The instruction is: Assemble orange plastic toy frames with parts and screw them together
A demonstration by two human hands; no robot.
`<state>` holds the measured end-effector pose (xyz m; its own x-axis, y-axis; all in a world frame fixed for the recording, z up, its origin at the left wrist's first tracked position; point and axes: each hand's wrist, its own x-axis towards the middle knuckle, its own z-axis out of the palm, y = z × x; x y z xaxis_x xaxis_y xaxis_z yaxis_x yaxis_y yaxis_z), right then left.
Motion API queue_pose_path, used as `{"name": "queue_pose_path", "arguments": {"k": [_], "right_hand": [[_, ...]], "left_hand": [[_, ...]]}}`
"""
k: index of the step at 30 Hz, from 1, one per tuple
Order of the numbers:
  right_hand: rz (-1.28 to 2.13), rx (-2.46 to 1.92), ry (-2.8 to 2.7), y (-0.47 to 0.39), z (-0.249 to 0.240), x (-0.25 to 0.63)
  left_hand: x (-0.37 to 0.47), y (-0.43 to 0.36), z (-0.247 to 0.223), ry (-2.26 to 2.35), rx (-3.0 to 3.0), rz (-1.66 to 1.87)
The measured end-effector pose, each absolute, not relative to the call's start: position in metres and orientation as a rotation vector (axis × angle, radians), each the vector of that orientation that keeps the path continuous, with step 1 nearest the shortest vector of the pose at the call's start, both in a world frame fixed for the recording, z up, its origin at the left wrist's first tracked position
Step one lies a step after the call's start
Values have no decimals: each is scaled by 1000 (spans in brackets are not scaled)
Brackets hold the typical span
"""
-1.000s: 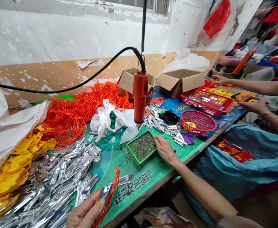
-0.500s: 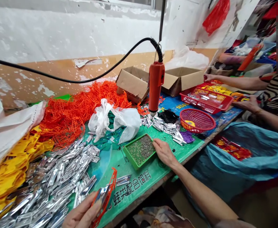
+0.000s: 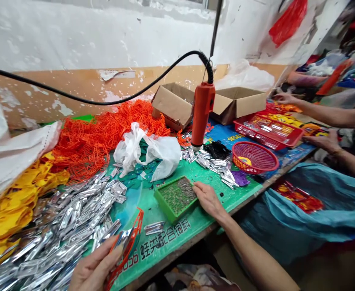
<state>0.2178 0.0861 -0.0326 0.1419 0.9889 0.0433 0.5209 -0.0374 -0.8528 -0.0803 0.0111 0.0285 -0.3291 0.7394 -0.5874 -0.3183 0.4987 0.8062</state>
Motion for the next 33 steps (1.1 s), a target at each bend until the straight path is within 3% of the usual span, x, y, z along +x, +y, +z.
{"name": "queue_pose_path", "arguments": {"k": [33], "right_hand": [[810,-1682,-1426,72,-26,202]], "left_hand": [[-85,13,10,1486,639,1025]]}}
